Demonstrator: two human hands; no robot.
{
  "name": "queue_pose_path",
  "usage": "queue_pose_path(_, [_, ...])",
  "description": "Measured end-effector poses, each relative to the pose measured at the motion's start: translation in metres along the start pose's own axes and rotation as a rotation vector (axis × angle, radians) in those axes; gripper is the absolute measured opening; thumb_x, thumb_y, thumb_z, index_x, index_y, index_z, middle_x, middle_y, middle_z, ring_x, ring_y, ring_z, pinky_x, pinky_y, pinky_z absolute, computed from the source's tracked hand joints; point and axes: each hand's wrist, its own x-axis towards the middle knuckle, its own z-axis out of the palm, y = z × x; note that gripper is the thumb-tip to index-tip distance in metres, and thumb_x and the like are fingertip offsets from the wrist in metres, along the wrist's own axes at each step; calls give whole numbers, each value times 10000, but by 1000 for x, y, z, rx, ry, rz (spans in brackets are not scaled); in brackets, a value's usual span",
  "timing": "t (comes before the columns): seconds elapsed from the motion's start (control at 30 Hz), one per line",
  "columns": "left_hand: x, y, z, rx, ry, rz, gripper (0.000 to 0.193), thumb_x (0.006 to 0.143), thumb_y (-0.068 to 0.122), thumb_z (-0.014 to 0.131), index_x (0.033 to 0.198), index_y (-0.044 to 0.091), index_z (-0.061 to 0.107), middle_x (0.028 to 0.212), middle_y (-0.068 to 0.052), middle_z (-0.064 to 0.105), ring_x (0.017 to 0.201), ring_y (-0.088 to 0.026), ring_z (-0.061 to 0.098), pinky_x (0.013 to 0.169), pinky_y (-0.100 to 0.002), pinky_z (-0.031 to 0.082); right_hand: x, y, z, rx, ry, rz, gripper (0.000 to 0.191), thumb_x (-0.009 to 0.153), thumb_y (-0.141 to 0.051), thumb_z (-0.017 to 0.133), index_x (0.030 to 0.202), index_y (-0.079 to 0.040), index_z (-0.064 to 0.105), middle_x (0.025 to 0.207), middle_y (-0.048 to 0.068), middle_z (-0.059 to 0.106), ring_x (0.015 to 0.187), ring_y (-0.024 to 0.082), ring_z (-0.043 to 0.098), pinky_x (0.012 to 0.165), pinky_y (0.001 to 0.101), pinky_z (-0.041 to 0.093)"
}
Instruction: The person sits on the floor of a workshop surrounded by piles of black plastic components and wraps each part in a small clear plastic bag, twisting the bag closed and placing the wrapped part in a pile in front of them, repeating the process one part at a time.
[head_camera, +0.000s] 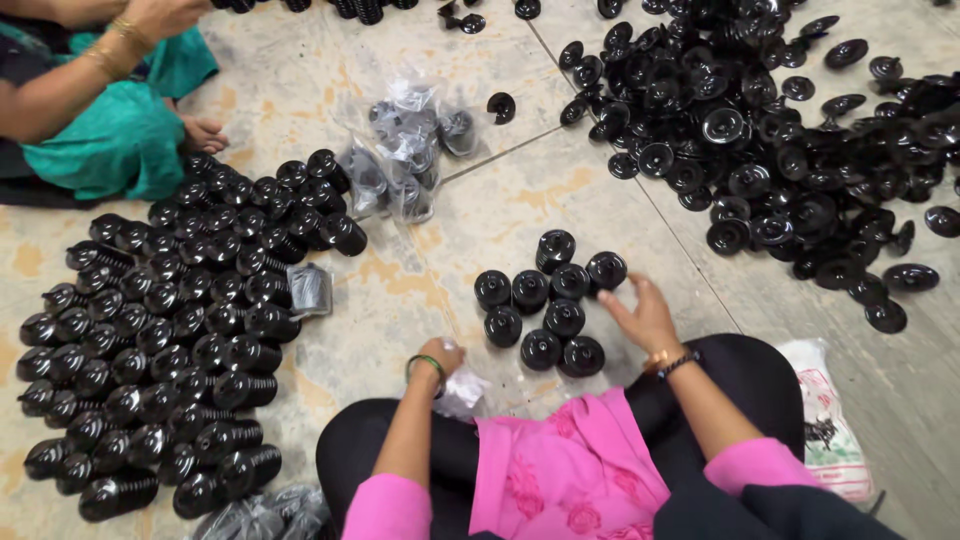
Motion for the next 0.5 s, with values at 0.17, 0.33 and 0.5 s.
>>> queue_pose_path(0.17, [-33, 34, 31, 63, 165, 154, 346, 887, 362, 721, 896, 21, 777, 923, -256, 727, 912, -405, 696, 812, -479, 552, -71, -4, 25, -28, -424, -8, 779, 762, -544, 793, 1249, 38, 618, 1160, 236, 677, 998, 324, 696, 864, 398, 564])
queue_pose_path(0.33, [-84, 54, 16, -351, 397, 280, 336, 983, 349, 612, 957, 46, 755, 821, -120, 771, 729, -241, 717, 697, -361, 556, -85, -51, 4, -15, -418, -106, 770, 803, -565, 761, 1286, 14, 602, 1236, 245, 647, 1124, 368, 661, 960, 418, 539])
queue_pose_path(0.5, [-126, 68, 18, -576, 306, 425, 309, 1021, 302, 590, 1060, 20, 711, 845, -68, 795, 724, -119, 700, 679, -282, 547, -91, -91, -11, -194, -470, -94, 995, 726, -509, 866, 1448, -20, 388, 1336, 294, 528, 1188, 430, 576, 990, 442, 492])
